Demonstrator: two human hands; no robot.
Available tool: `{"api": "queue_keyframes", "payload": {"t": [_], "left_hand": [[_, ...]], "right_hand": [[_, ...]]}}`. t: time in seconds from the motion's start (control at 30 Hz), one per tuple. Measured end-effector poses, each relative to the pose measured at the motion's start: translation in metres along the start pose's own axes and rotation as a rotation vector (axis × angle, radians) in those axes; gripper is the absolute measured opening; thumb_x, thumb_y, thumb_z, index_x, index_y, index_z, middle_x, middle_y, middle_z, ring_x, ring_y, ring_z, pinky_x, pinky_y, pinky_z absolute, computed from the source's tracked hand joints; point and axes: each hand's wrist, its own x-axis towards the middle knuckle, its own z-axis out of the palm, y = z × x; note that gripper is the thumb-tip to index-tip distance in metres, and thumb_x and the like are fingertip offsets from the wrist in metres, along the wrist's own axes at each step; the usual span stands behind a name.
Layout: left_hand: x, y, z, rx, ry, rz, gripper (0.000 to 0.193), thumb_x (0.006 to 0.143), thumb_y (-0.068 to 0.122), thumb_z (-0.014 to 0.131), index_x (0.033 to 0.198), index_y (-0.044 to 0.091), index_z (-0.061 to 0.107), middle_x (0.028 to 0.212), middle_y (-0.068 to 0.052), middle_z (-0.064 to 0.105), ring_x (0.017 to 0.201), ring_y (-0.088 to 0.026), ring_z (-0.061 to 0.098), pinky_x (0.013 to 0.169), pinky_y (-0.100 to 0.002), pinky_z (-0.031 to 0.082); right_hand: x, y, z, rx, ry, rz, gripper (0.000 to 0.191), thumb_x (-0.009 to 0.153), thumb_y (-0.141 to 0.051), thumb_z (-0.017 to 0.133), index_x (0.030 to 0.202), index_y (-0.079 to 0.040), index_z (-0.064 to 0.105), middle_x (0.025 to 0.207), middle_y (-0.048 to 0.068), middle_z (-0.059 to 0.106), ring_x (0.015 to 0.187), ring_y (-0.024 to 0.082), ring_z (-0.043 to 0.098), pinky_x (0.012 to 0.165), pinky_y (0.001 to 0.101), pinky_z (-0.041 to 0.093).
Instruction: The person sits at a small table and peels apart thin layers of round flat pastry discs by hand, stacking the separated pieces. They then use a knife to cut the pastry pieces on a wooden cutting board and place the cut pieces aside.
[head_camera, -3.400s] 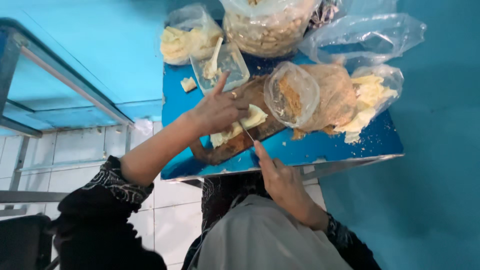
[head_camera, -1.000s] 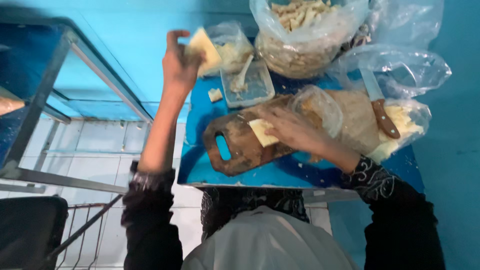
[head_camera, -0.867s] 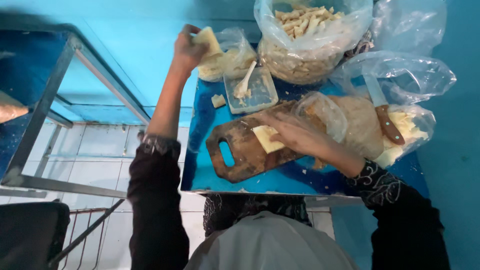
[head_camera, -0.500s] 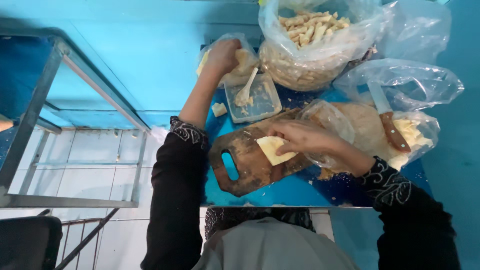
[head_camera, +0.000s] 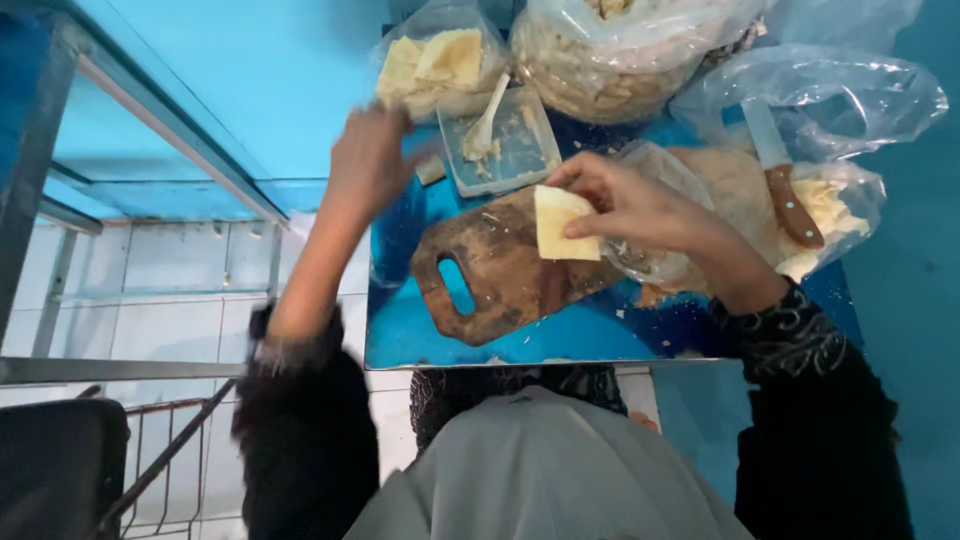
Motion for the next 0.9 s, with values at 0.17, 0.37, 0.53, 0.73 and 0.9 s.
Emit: {"api": "queue_keyframes", "payload": {"t": [0.17,0.37,0.53,0.73,0.9], "left_hand": [[-0.144,0.089,-0.009,0.095,-0.076,-0.08,0.129,0.055,0.076,0.08,0.148,-0.006,0.045,0.13,-0.029,0.051,0.119,-0.047,0.051,0.099,-0.074,0.029],[-0.17,0.114,-0.002,0.049,-0.03,-0.003,0.115,0.066,0.065,0.086,0.148,-0.004,0.046,0.152,-0.043,0.028,0.142,-0.057,0.032,0.108,-0.071,0.028],[-0.143,0.072,-0.012,-0.113,-0.132,0.078,0.101,0.062,0.054,0.091,0.137,-0.004,0.058,0.153,-0.04,0.028,0.14,-0.056,0.032,0.114,-0.062,0.031],[-0.13,0.064,-0.019,-0.158,-0.174,0.077,0.097,0.058,0.046,0.093,0.136,-0.002,0.062,0.158,-0.039,0.027,0.144,-0.055,0.032,0.117,-0.057,0.032],[-0.138,0.07,-0.018,-0.194,-0.161,0.057,0.095,0.061,0.048,0.094,0.136,-0.001,0.061,0.159,-0.035,0.024,0.145,-0.053,0.032,0.119,-0.056,0.032]], "right_hand": [[-0.053,0.004,0.014,0.028,0.15,-0.02,0.059,0.089,-0.002,0.074,0.143,-0.006,0.051,0.114,0.009,0.067,0.104,0.014,0.064,0.086,0.0298,0.054],[-0.084,0.022,0.03,0.34,0.393,-0.152,0.057,0.09,0.002,0.073,0.143,-0.005,0.051,0.127,0.006,0.064,0.115,0.015,0.065,0.097,0.0321,0.056],[-0.065,0.026,0.081,0.277,0.527,-0.307,0.056,0.091,0.001,0.079,0.139,-0.007,0.052,0.128,0.005,0.065,0.118,0.016,0.066,0.1,0.0344,0.06],[-0.031,0.009,0.191,-0.422,0.418,-0.352,0.043,0.091,-0.015,0.078,0.127,-0.006,0.056,0.115,0.015,0.067,0.108,0.033,0.067,0.088,0.0407,0.055],[-0.087,0.012,0.137,-0.689,0.577,-0.226,0.034,0.087,-0.02,0.077,0.113,-0.009,0.06,0.108,0.014,0.068,0.104,0.035,0.068,0.087,0.0435,0.055]]}}
